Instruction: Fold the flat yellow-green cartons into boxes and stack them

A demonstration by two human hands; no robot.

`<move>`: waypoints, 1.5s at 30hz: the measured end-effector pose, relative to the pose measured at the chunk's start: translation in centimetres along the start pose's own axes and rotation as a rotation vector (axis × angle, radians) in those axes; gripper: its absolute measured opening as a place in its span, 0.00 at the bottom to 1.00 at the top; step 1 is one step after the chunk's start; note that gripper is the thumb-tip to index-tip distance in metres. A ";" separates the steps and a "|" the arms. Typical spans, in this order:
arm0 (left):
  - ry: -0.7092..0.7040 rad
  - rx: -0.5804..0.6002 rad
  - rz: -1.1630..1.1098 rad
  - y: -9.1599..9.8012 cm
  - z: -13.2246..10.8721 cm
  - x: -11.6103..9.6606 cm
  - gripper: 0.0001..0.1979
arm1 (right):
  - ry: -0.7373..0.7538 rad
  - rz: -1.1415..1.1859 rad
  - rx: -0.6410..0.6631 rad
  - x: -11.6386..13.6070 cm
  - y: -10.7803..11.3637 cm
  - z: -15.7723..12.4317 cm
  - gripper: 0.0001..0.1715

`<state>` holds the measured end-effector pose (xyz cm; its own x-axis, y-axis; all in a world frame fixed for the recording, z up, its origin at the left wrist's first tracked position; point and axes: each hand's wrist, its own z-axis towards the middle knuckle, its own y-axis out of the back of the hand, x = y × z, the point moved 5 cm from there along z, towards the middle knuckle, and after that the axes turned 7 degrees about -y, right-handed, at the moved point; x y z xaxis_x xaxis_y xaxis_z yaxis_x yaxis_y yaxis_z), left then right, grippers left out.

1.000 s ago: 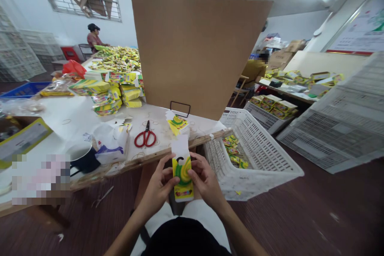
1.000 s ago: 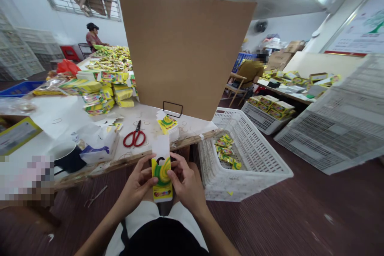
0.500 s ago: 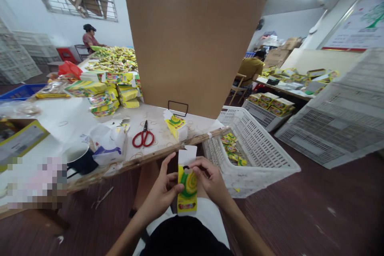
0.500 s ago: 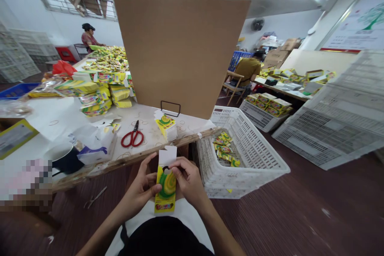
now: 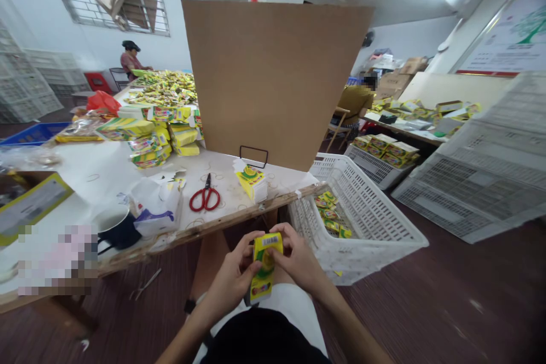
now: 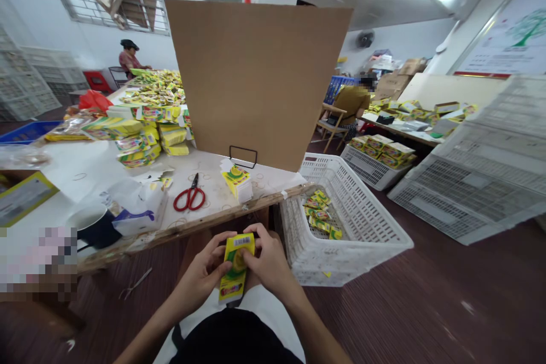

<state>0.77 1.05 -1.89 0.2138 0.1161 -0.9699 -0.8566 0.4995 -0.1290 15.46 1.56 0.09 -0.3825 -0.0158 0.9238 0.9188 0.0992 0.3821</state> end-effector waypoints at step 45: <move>-0.046 -0.402 0.117 5.8 0.6 -0.4 0.21 | -0.162 -0.096 -0.386 1.2 2.5 20.8 0.17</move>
<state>-3.98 4.44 -2.14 0.1168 0.1947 -0.9739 -0.9895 0.1068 -0.0973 15.29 22.46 1.62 -0.4506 0.1530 0.8795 0.8354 -0.2750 0.4759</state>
